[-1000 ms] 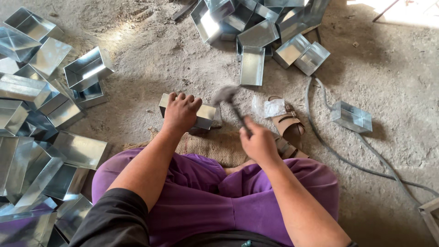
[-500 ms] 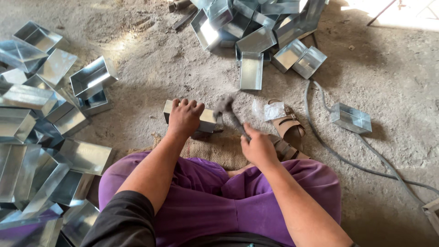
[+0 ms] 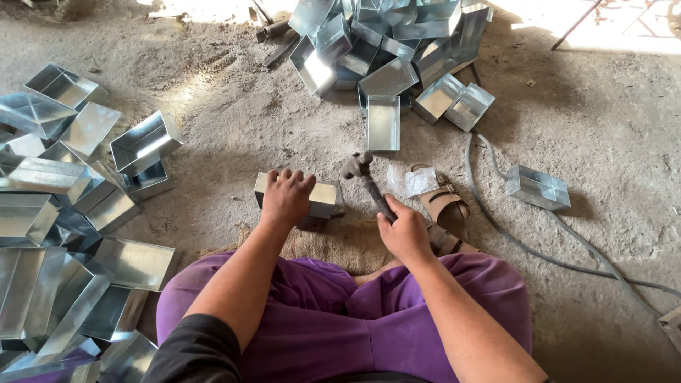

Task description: The person sits on the floor and repeatedly hammers small rectangular metal boxes placed on a wooden block. They pick up each box, position it, strike it with a hammer, and then toss it aside to a pile of finished pieces.

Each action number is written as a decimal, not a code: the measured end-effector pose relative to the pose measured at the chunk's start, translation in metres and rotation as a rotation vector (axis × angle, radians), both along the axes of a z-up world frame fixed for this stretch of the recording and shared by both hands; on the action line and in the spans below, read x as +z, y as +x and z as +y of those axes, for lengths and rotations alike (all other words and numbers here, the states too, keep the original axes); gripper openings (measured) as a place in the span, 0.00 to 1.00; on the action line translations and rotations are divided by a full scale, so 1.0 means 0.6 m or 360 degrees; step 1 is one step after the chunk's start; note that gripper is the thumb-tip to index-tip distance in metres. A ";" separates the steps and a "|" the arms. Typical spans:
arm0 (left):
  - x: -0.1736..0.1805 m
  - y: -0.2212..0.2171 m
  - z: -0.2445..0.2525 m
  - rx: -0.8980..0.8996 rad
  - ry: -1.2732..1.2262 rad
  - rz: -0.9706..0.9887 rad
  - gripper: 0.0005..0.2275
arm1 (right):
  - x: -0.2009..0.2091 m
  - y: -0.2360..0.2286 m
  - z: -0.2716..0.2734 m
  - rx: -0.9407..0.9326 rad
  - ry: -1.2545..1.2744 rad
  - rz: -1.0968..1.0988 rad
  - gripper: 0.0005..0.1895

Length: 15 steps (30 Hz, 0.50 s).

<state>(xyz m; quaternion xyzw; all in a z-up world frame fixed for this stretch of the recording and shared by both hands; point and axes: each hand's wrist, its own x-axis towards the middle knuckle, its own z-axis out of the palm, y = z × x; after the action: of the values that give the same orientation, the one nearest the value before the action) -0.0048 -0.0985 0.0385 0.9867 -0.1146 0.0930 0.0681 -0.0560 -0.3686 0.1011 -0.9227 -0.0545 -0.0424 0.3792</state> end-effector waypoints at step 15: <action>0.034 -0.004 0.030 0.0146 0.0211 0.0961 0.60 | 0.004 0.003 -0.031 0.0225 0.0393 -0.0687 0.11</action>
<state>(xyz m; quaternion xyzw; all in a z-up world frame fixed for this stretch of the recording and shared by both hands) -0.0072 -0.0807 0.0587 0.9762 -0.0503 -0.2088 0.0302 -0.0543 -0.3874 0.1037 -0.8328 -0.1930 -0.2181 0.4707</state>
